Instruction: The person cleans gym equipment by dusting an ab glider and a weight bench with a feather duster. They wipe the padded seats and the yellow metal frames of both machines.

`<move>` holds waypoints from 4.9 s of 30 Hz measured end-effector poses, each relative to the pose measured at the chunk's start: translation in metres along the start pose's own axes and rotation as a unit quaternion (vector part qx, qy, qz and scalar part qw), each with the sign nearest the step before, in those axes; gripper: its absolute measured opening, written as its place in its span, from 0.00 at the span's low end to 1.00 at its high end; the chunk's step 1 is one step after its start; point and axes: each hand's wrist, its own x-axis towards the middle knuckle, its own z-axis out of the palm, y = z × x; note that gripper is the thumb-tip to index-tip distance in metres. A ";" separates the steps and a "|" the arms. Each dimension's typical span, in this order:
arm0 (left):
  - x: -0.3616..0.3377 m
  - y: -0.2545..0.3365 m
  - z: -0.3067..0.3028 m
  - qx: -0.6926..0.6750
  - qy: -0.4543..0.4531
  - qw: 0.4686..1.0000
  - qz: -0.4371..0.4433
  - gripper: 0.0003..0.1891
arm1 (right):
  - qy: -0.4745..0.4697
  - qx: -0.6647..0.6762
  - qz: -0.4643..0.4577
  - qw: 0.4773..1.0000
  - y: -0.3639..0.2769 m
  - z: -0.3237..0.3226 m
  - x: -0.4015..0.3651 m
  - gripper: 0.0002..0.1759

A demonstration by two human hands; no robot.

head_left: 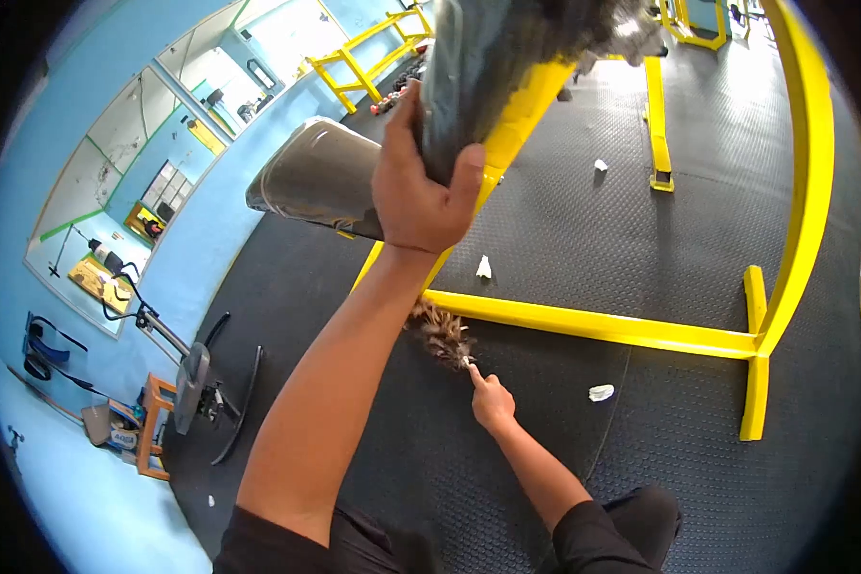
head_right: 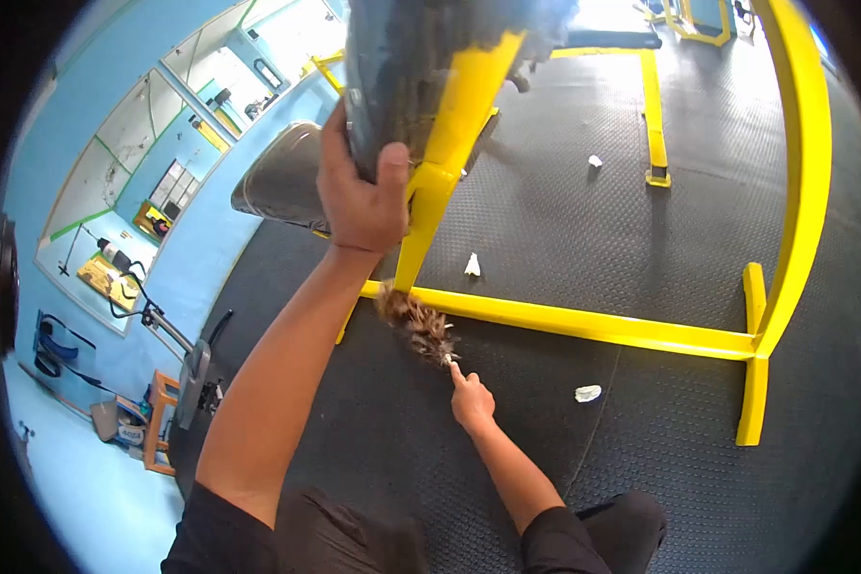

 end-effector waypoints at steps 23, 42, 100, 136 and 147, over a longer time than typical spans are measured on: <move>-0.121 -0.016 -0.124 -0.340 -0.182 0.916 -0.113 0.37 | 0.210 0.002 -0.103 0.972 -0.171 -0.014 -0.030 0.28; -0.472 -0.298 -0.272 -0.091 -0.170 0.712 -0.675 0.31 | 0.104 0.207 0.097 0.968 -0.197 0.213 0.120 0.32; -0.548 -0.251 -0.318 -0.163 -0.075 0.625 -0.759 0.33 | -0.099 -0.212 0.083 0.969 -0.218 0.016 0.143 0.28; -0.483 -0.154 -0.177 -0.266 -0.409 0.670 -0.559 0.34 | -0.026 -0.456 0.326 0.828 0.052 -0.266 -0.177 0.30; -0.413 -0.135 -0.175 -0.309 -0.447 0.652 -0.529 0.35 | 0.232 -0.274 0.544 0.758 0.119 -0.254 -0.267 0.21</move>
